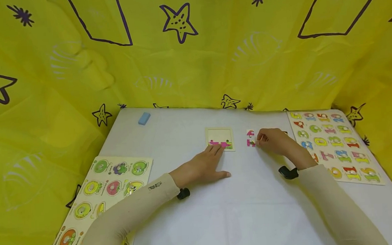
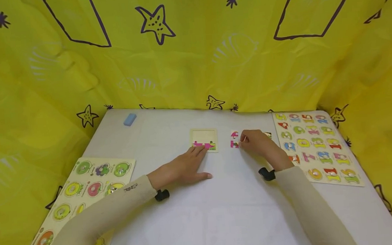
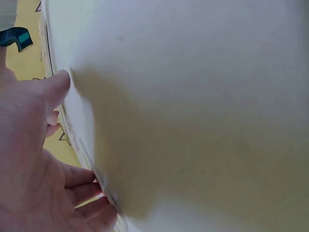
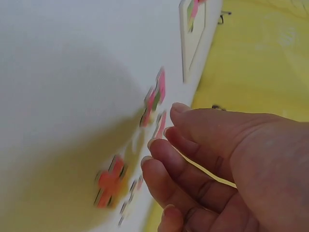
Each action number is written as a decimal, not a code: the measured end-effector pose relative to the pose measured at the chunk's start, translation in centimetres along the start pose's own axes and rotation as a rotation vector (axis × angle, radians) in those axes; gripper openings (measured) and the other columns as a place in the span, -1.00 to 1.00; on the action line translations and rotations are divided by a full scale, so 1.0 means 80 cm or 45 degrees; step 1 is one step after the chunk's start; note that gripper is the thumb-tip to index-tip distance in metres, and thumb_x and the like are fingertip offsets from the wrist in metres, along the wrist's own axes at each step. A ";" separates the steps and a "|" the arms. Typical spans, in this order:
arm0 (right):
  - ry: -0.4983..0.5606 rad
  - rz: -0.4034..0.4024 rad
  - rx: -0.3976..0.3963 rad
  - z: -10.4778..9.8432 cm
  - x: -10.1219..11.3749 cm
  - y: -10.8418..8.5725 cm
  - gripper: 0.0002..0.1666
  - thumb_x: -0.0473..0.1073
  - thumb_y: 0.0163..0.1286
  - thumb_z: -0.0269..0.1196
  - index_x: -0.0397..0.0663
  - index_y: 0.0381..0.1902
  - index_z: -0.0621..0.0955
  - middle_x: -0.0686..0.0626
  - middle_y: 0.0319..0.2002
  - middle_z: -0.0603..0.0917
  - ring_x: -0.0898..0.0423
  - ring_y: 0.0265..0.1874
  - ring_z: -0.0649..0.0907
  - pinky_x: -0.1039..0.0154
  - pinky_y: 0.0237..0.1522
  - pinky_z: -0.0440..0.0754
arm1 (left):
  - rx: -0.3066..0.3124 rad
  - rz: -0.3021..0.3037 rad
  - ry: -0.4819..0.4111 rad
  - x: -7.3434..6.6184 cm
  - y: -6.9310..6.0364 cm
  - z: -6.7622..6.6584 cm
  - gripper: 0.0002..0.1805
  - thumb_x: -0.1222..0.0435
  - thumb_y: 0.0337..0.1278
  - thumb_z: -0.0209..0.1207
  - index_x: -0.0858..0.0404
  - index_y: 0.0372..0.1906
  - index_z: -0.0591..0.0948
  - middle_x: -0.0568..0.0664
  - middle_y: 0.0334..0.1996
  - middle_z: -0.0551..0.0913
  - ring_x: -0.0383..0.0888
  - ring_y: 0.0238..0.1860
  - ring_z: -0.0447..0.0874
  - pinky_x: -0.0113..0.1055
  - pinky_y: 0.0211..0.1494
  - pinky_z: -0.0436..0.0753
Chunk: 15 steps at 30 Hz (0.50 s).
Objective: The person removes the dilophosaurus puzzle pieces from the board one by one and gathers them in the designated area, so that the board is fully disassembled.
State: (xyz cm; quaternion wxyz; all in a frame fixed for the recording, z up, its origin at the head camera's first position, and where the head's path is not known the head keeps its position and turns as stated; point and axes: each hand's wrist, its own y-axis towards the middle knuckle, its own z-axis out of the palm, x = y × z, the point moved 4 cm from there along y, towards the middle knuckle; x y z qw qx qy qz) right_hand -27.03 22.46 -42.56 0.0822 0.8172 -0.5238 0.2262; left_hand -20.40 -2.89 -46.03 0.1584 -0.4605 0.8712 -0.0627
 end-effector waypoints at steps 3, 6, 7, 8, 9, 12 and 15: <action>-0.002 -0.044 -0.015 0.007 0.015 0.009 -0.91 -0.31 0.45 0.27 -0.24 -0.17 0.66 -0.11 -0.33 0.70 -0.02 -0.32 0.61 0.03 -0.14 0.62 | 0.001 0.014 -0.011 0.002 -0.001 -0.001 0.13 -0.35 0.40 0.09 0.30 0.71 0.01 0.12 0.72 0.01 0.08 0.71 -0.02 -0.16 0.69 0.14; 0.018 -0.073 -0.011 0.015 0.029 0.019 -0.90 -0.29 0.47 0.29 -0.25 -0.16 0.67 -0.12 -0.32 0.71 -0.03 -0.30 0.63 0.00 -0.12 0.63 | 0.004 0.023 -0.033 0.002 -0.002 -0.002 0.12 -0.34 0.41 0.09 0.32 0.70 0.01 0.14 0.71 0.01 0.09 0.71 -0.02 -0.16 0.69 0.13; 0.019 -0.081 -0.012 0.018 0.033 0.023 -0.90 -0.29 0.48 0.29 -0.25 -0.16 0.67 -0.12 -0.31 0.71 -0.03 -0.29 0.63 -0.01 -0.11 0.63 | 0.006 0.025 -0.041 0.003 -0.003 -0.002 0.12 -0.33 0.42 0.09 0.33 0.70 0.01 0.14 0.71 0.00 0.09 0.71 -0.03 -0.16 0.69 0.13; 0.025 -0.085 -0.010 0.021 0.037 0.026 -0.89 -0.29 0.48 0.29 -0.26 -0.15 0.67 -0.12 -0.31 0.71 -0.03 -0.29 0.63 -0.01 -0.10 0.64 | 0.009 0.026 -0.048 0.003 -0.003 -0.002 0.12 -0.33 0.42 0.10 0.33 0.70 0.01 0.15 0.71 0.00 0.09 0.71 -0.03 -0.15 0.69 0.13; 0.027 -0.095 -0.011 0.023 0.042 0.029 -0.89 -0.28 0.49 0.30 -0.27 -0.14 0.67 -0.13 -0.30 0.71 -0.04 -0.28 0.64 -0.02 -0.09 0.64 | 0.009 0.028 -0.050 0.003 -0.003 -0.002 0.11 -0.33 0.42 0.09 0.33 0.70 0.01 0.15 0.71 0.00 0.10 0.71 -0.03 -0.15 0.69 0.15; 0.037 -0.120 -0.016 0.030 0.055 0.036 -0.85 -0.28 0.49 0.31 -0.30 -0.11 0.67 -0.15 -0.28 0.72 -0.07 -0.25 0.66 -0.09 -0.06 0.65 | -0.004 0.037 -0.050 0.004 -0.004 -0.004 0.09 -0.32 0.43 0.08 0.33 0.70 0.04 0.16 0.70 0.02 0.09 0.71 -0.01 -0.13 0.67 0.21; 0.056 -0.133 -0.014 0.038 0.065 0.043 -0.80 -0.28 0.48 0.33 -0.32 -0.04 0.66 -0.19 -0.20 0.72 -0.12 -0.16 0.68 -0.14 0.03 0.65 | -0.033 0.052 -0.053 0.008 -0.005 -0.005 0.05 -0.32 0.43 0.08 0.30 0.68 0.11 0.17 0.68 0.06 0.09 0.69 0.04 -0.11 0.63 0.30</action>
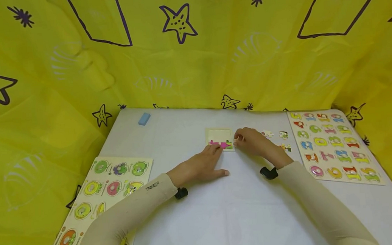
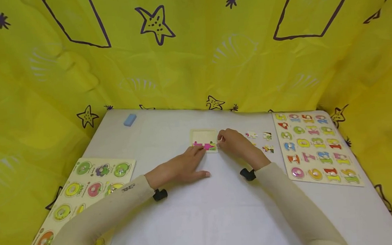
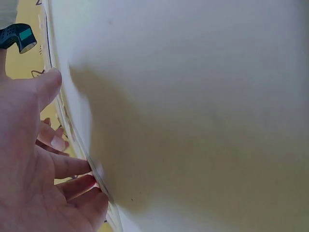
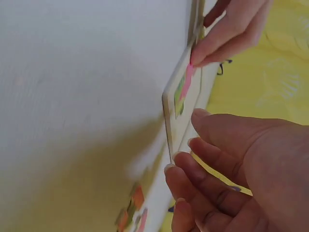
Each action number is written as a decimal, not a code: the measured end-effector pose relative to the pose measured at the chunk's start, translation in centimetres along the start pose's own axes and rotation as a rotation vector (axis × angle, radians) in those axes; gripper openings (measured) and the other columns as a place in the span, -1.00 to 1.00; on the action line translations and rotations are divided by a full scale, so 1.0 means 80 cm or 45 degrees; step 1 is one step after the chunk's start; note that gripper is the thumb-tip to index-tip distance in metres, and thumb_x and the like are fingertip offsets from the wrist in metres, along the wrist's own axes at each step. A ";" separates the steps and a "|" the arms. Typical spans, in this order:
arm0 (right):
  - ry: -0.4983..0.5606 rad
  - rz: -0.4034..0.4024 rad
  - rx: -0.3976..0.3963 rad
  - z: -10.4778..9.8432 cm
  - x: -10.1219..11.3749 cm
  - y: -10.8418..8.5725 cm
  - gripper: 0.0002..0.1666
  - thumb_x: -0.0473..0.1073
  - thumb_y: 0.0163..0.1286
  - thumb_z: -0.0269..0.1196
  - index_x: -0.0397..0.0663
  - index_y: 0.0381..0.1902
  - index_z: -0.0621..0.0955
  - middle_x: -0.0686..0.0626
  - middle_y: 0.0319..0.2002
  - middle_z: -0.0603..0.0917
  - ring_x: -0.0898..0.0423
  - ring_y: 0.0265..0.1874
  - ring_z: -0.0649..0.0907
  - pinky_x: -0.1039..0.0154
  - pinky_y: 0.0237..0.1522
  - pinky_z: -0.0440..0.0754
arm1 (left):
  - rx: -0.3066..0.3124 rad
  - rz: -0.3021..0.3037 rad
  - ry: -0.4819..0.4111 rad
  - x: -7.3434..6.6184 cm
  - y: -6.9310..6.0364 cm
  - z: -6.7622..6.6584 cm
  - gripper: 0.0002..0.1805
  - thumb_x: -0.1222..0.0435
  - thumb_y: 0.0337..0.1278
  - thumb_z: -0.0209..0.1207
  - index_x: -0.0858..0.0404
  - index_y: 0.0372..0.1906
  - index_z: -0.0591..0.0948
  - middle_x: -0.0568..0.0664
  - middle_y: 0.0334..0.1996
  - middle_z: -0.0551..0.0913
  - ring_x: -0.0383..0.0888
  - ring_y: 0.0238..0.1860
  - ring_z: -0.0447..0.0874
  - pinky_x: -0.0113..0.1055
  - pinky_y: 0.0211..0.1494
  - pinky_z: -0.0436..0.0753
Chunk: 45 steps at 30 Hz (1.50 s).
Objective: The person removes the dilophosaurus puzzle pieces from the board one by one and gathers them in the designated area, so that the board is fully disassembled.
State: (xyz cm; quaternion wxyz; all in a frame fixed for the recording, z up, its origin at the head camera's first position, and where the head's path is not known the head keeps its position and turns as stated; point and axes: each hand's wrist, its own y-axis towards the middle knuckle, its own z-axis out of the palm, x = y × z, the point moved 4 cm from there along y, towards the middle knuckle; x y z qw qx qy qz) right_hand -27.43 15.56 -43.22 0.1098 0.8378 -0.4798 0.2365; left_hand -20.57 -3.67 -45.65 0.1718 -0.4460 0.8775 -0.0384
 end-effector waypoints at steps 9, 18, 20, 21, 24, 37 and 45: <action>0.025 -0.012 0.022 0.022 0.011 0.011 -0.63 -0.26 0.49 0.34 -0.36 0.15 0.61 -0.30 0.05 0.63 -0.20 0.07 0.61 -0.15 0.27 0.57 | -0.033 0.002 0.023 0.006 -0.009 -0.006 0.01 -0.35 0.41 0.08 0.15 0.70 0.16 0.15 0.67 0.08 0.11 0.64 0.14 -0.08 0.62 0.33; -0.028 -0.014 0.052 0.026 0.015 0.012 -0.65 -0.25 0.51 0.34 -0.34 0.14 0.64 -0.29 0.03 0.60 -0.18 0.06 0.61 -0.12 0.25 0.60 | -0.016 -0.025 0.037 0.009 -0.011 -0.004 0.03 -0.38 0.40 0.06 0.13 0.72 0.11 0.18 0.68 0.08 0.14 0.65 0.13 -0.04 0.60 0.37; -0.038 -0.016 0.054 0.026 0.016 0.011 -0.66 -0.25 0.51 0.34 -0.34 0.14 0.64 -0.29 0.03 0.60 -0.18 0.05 0.61 -0.12 0.24 0.60 | -0.011 -0.023 0.049 0.010 -0.010 -0.003 0.06 -0.39 0.40 0.05 0.17 0.72 0.10 0.17 0.69 0.07 0.14 0.66 0.13 -0.06 0.61 0.34; -0.041 -0.017 0.054 0.026 0.017 0.011 -0.66 -0.26 0.51 0.35 -0.34 0.14 0.64 -0.29 0.03 0.60 -0.18 0.05 0.61 -0.12 0.24 0.60 | -0.007 -0.021 0.057 0.010 -0.010 -0.002 0.07 -0.39 0.40 0.05 0.19 0.72 0.09 0.17 0.69 0.06 0.14 0.66 0.12 -0.07 0.63 0.32; -0.044 -0.008 0.059 0.026 0.018 0.011 -0.66 -0.25 0.51 0.35 -0.34 0.14 0.64 -0.29 0.03 0.59 -0.17 0.05 0.61 -0.12 0.24 0.61 | -0.012 -0.013 0.066 0.013 -0.010 -0.002 0.09 -0.38 0.40 0.05 0.26 0.71 0.09 0.15 0.70 0.07 0.12 0.66 0.14 -0.10 0.64 0.30; -0.031 0.008 0.096 0.024 0.018 0.014 -0.69 -0.28 0.50 0.33 -0.30 0.11 0.61 -0.29 0.04 0.59 -0.18 0.07 0.60 -0.11 0.25 0.61 | -0.003 0.002 0.075 0.014 -0.009 -0.004 0.09 -0.37 0.40 0.06 0.28 0.70 0.10 0.13 0.68 0.10 0.07 0.64 0.18 -0.14 0.62 0.33; 0.020 0.001 0.089 0.022 0.018 0.017 -0.70 -0.31 0.47 0.36 -0.30 0.07 0.56 -0.27 -0.02 0.60 -0.17 0.02 0.60 -0.11 0.20 0.62 | -0.004 -0.010 0.074 0.016 -0.007 -0.001 0.09 -0.38 0.40 0.05 0.26 0.70 0.10 0.12 0.69 0.10 0.05 0.64 0.17 -0.13 0.62 0.34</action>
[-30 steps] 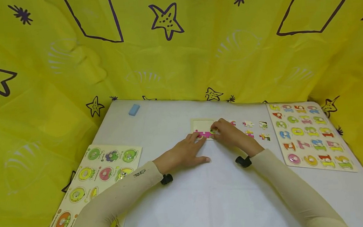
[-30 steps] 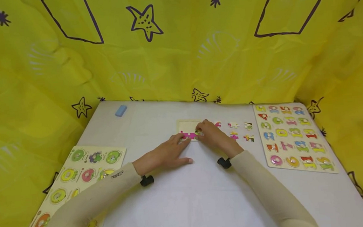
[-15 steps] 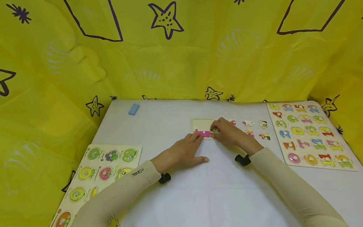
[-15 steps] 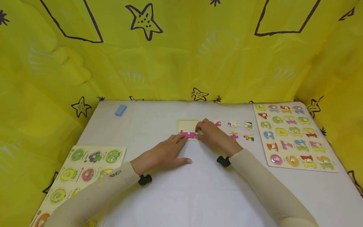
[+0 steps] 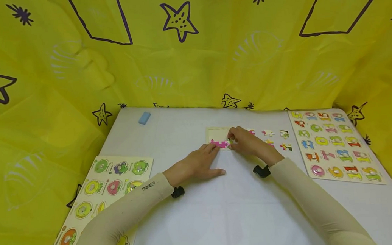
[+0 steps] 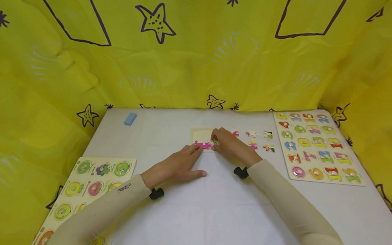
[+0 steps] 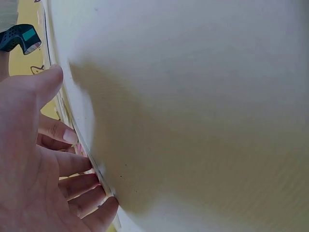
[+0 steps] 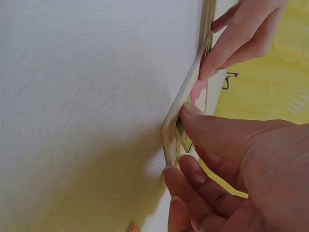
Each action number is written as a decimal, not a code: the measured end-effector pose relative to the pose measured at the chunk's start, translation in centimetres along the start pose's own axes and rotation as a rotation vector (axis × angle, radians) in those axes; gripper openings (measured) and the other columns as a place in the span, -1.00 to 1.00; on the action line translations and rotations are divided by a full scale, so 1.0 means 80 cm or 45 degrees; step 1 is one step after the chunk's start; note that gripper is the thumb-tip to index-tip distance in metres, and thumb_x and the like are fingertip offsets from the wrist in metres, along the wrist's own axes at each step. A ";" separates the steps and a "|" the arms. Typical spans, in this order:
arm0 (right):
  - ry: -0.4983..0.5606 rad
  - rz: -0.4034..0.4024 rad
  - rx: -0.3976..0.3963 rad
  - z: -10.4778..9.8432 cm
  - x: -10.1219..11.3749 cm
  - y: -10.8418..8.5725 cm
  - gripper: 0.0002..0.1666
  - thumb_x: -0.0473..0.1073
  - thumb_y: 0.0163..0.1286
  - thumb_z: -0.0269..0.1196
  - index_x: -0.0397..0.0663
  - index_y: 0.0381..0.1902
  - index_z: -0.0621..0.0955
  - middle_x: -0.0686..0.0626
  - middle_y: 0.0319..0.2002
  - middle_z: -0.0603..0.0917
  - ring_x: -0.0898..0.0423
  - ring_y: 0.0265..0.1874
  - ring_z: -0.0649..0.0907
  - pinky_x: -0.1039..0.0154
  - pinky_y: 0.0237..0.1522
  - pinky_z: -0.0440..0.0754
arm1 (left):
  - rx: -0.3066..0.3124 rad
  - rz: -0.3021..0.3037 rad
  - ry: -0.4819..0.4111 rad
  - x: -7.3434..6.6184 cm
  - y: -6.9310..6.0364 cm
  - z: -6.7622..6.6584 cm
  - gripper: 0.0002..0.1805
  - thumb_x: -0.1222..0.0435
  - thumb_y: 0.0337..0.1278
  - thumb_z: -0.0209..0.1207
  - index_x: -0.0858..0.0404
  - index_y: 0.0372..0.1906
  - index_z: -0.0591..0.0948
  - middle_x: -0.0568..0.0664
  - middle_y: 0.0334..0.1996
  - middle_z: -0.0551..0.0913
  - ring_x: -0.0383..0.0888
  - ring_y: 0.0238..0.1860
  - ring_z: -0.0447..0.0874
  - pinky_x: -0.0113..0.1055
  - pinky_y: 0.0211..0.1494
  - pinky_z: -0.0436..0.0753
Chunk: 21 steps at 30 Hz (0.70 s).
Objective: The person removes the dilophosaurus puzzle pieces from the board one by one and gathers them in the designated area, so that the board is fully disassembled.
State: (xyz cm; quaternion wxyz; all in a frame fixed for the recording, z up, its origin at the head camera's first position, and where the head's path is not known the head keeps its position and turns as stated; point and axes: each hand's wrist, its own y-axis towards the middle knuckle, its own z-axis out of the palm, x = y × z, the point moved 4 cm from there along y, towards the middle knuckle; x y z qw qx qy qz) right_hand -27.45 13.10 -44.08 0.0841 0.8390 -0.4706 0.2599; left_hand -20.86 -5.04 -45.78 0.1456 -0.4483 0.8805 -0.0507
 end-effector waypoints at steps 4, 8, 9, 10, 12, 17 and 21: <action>0.006 -0.016 -0.018 0.000 0.000 0.001 -0.70 -0.31 0.45 0.38 -0.27 0.05 0.55 -0.24 -0.06 0.65 -0.14 -0.03 0.63 -0.10 0.17 0.63 | 0.000 -0.002 -0.008 0.000 0.000 0.000 0.09 -0.38 0.39 0.06 0.26 0.70 0.10 0.11 0.69 0.10 0.04 0.64 0.17 -0.12 0.61 0.35; -0.003 -0.003 -0.067 0.000 -0.004 0.001 -0.75 -0.33 0.45 0.34 -0.21 0.03 0.57 -0.17 -0.12 0.71 -0.09 -0.10 0.66 -0.06 0.11 0.64 | 0.006 -0.001 -0.008 0.001 0.000 0.000 0.09 -0.39 0.39 0.05 0.25 0.71 0.09 0.10 0.69 0.09 0.04 0.65 0.16 -0.12 0.61 0.34; 0.000 0.002 -0.083 0.000 -0.005 0.000 -0.75 -0.34 0.44 0.33 -0.20 0.03 0.58 -0.16 -0.13 0.71 -0.07 -0.12 0.66 -0.06 0.09 0.65 | 0.007 -0.001 -0.006 0.001 0.000 0.000 0.09 -0.39 0.39 0.04 0.26 0.71 0.09 0.10 0.70 0.08 0.04 0.65 0.15 -0.12 0.62 0.34; 0.000 0.000 -0.097 0.000 -0.005 0.000 -0.76 -0.35 0.44 0.30 -0.20 0.03 0.59 -0.15 -0.14 0.72 -0.06 -0.13 0.66 -0.05 0.08 0.64 | 0.006 -0.001 -0.004 0.001 -0.001 0.000 0.09 -0.39 0.39 0.04 0.26 0.71 0.09 0.11 0.70 0.08 0.05 0.65 0.15 -0.12 0.62 0.34; 0.010 -0.008 -0.119 -0.001 -0.007 -0.001 -0.76 -0.38 0.44 0.26 -0.20 0.03 0.59 -0.14 -0.15 0.73 -0.06 -0.14 0.67 -0.06 0.08 0.65 | 0.005 -0.003 -0.008 0.001 -0.001 0.000 0.09 -0.39 0.39 0.05 0.26 0.71 0.09 0.10 0.70 0.08 0.05 0.65 0.14 -0.11 0.62 0.33; 0.049 -0.028 -0.138 -0.004 -0.007 -0.004 -0.76 -0.39 0.48 0.20 -0.24 0.06 0.61 -0.16 -0.12 0.75 -0.08 -0.10 0.70 -0.08 0.12 0.66 | 0.003 -0.004 -0.023 0.000 -0.002 -0.003 0.08 -0.37 0.40 0.06 0.26 0.70 0.10 0.10 0.70 0.09 0.06 0.66 0.14 -0.10 0.62 0.33; 0.105 -0.024 -0.134 -0.008 -0.008 -0.007 -0.81 -0.35 0.53 0.19 -0.21 0.02 0.65 -0.15 -0.12 0.76 -0.08 -0.08 0.70 -0.09 0.14 0.66 | 0.004 -0.001 -0.024 -0.001 -0.002 -0.003 0.07 -0.36 0.41 0.06 0.26 0.70 0.10 0.10 0.70 0.09 0.06 0.66 0.14 -0.10 0.62 0.33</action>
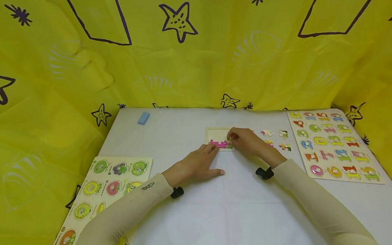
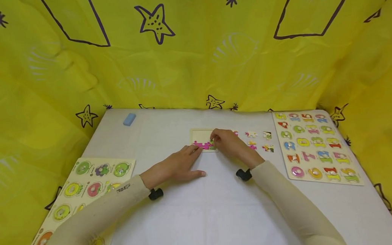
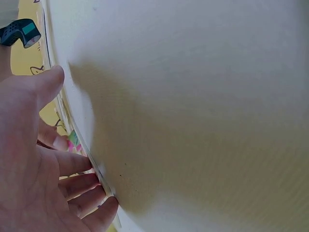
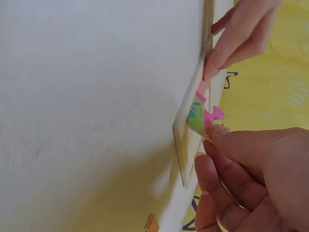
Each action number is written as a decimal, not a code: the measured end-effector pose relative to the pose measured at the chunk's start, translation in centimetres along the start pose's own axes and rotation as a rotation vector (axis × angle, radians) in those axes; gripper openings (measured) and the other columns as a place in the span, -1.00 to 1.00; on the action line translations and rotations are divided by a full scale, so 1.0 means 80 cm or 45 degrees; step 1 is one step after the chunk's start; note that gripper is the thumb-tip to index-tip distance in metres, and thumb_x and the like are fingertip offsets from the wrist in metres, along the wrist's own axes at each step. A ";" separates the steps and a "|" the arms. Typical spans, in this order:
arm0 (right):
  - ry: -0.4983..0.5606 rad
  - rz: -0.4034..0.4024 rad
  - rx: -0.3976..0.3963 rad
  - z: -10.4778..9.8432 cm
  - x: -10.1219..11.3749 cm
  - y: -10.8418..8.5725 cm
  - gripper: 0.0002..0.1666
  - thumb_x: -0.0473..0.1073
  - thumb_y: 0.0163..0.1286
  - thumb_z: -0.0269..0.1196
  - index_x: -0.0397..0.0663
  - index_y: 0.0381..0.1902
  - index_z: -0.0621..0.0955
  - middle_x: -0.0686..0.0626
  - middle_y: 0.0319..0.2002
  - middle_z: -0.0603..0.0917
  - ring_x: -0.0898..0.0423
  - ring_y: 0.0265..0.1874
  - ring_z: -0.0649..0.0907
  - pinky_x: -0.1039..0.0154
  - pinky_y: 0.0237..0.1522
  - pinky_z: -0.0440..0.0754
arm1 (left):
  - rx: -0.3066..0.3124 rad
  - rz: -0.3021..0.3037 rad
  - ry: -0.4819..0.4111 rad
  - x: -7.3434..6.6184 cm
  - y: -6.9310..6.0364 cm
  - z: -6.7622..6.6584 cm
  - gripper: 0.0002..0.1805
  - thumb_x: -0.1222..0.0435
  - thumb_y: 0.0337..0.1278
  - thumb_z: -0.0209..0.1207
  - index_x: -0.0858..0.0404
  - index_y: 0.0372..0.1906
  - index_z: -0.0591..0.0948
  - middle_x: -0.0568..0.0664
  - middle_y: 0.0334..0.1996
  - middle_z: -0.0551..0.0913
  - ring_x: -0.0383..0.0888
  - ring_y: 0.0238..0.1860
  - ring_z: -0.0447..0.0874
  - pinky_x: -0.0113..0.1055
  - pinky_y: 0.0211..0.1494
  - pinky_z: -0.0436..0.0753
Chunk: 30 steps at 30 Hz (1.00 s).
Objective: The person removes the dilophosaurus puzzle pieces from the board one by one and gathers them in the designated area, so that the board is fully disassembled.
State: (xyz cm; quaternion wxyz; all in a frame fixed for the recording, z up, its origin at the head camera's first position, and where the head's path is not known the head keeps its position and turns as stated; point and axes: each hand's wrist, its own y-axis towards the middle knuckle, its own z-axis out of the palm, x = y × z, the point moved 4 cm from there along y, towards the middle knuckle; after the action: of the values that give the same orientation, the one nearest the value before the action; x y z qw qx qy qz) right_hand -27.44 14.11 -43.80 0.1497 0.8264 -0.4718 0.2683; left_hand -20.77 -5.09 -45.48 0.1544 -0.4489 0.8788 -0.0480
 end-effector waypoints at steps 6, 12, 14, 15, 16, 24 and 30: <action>0.085 0.008 -0.008 -0.015 -0.007 -0.007 -0.87 -0.30 0.56 0.25 -0.18 -0.01 0.66 -0.15 -0.12 0.76 -0.12 -0.03 0.70 -0.11 0.14 0.64 | 0.012 -0.007 -0.008 0.000 0.000 -0.001 0.07 -0.35 0.41 0.07 0.25 0.71 0.10 0.10 0.70 0.08 0.08 0.66 0.13 -0.11 0.64 0.29; 0.111 0.067 -0.011 -0.039 -0.021 -0.023 -0.86 -0.26 0.58 0.26 -0.20 0.00 0.65 -0.17 -0.13 0.73 -0.12 -0.08 0.69 0.10 -0.13 0.68 | 0.012 -0.001 0.005 0.000 0.000 -0.001 0.07 -0.35 0.41 0.07 0.27 0.70 0.10 0.11 0.69 0.10 0.07 0.65 0.14 -0.11 0.64 0.30; 0.095 0.080 -0.019 -0.049 -0.027 -0.032 -0.86 -0.26 0.57 0.27 -0.19 0.00 0.66 -0.16 -0.14 0.73 -0.11 -0.09 0.69 0.17 -0.14 0.65 | 0.014 0.000 0.001 0.000 0.000 0.000 0.07 -0.35 0.41 0.07 0.26 0.70 0.09 0.11 0.70 0.09 0.08 0.66 0.14 -0.10 0.64 0.30; 0.095 0.096 -0.021 -0.054 -0.031 -0.037 -0.86 -0.25 0.57 0.27 -0.17 0.00 0.67 -0.16 -0.14 0.74 -0.11 -0.11 0.69 0.18 -0.18 0.65 | 0.015 0.000 0.000 0.000 0.000 0.000 0.07 -0.35 0.41 0.07 0.26 0.71 0.09 0.11 0.70 0.09 0.08 0.66 0.13 -0.10 0.64 0.29; 0.085 0.099 -0.022 -0.059 -0.035 -0.043 -0.86 -0.25 0.57 0.27 -0.17 0.00 0.67 -0.15 -0.14 0.74 -0.10 -0.12 0.69 0.19 -0.17 0.64 | 0.016 0.000 -0.003 0.000 0.000 0.000 0.07 -0.35 0.41 0.07 0.25 0.71 0.09 0.11 0.70 0.09 0.08 0.66 0.13 -0.10 0.64 0.29; 0.075 0.166 0.035 -0.098 -0.074 -0.097 -0.82 -0.21 0.59 0.26 -0.18 0.02 0.66 -0.12 -0.17 0.73 -0.02 -0.22 0.65 0.27 -0.25 0.61 | 0.007 0.005 0.020 -0.001 0.001 0.001 0.06 -0.35 0.41 0.06 0.26 0.70 0.11 0.12 0.69 0.12 0.08 0.65 0.16 -0.11 0.63 0.32; 0.078 0.181 0.122 -0.114 -0.104 -0.140 -0.86 -0.28 0.59 0.23 -0.24 -0.01 0.65 -0.09 -0.17 0.74 0.04 -0.20 0.66 0.32 -0.20 0.61 | -0.010 -0.003 0.017 -0.003 -0.002 -0.001 0.04 -0.34 0.41 0.08 0.27 0.69 0.14 0.13 0.68 0.14 0.08 0.64 0.18 -0.09 0.59 0.38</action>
State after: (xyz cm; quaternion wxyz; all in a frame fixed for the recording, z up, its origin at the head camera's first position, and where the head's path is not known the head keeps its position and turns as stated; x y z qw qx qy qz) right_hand -23.97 30.22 -41.21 0.1049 0.7884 -0.5112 0.3256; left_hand -20.57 -5.00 -45.30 0.1469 -0.4503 0.8794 -0.0478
